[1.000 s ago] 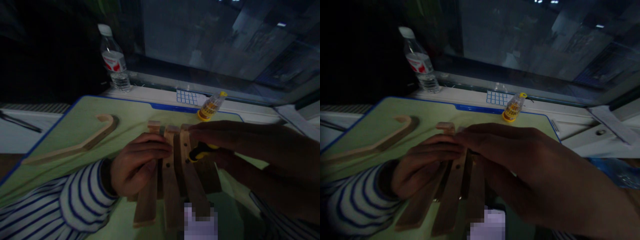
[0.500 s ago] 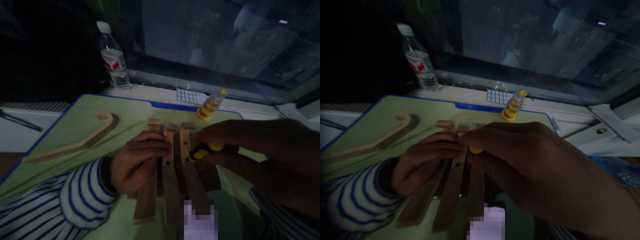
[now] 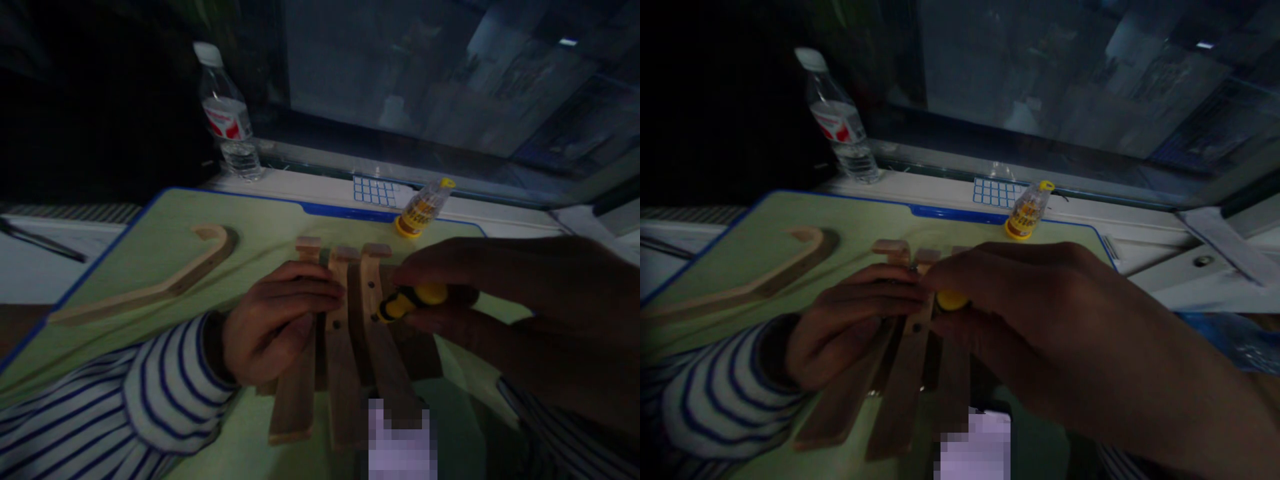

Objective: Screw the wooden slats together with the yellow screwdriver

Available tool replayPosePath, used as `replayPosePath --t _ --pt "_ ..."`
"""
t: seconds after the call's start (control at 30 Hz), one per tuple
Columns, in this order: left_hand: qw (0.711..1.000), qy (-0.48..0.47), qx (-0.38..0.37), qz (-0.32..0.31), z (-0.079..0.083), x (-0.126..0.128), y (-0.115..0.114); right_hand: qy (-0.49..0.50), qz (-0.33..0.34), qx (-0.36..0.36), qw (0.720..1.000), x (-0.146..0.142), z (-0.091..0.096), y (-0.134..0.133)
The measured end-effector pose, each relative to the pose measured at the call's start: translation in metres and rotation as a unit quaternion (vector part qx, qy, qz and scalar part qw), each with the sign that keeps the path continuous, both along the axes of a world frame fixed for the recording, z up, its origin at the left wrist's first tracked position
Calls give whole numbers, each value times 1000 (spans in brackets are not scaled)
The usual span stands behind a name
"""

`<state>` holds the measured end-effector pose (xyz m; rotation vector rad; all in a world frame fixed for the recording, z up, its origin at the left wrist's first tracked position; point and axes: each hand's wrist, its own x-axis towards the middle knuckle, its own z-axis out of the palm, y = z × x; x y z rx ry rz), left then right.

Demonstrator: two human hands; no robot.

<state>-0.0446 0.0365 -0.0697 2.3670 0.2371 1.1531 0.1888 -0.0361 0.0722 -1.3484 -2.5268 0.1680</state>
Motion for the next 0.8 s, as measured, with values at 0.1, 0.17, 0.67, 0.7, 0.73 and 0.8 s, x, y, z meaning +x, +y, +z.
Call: replayPosePath --t 0.1,0.17,0.67,0.7,0.73,0.8 --pt "1000 7 1 -2 -1 0 0 -4 -6 7 1000 -1 1 1" --pt "1000 7 -2 1 -1 0 0 2 -6 6 1000 -2 2 1" --pt "1000 -4 -7 -2 -1 1 0 14 -4 2 1000 -2 3 2" --pt "1000 -5 -9 -2 -1 1 0 11 -4 7 1000 -3 3 2" --pt "1000 -7 -10 -2 -1 2 0 9 -4 12 1000 -3 3 1" --pt "1000 -13 -9 -2 0 2 0 10 3 16 1000 -4 2 1"
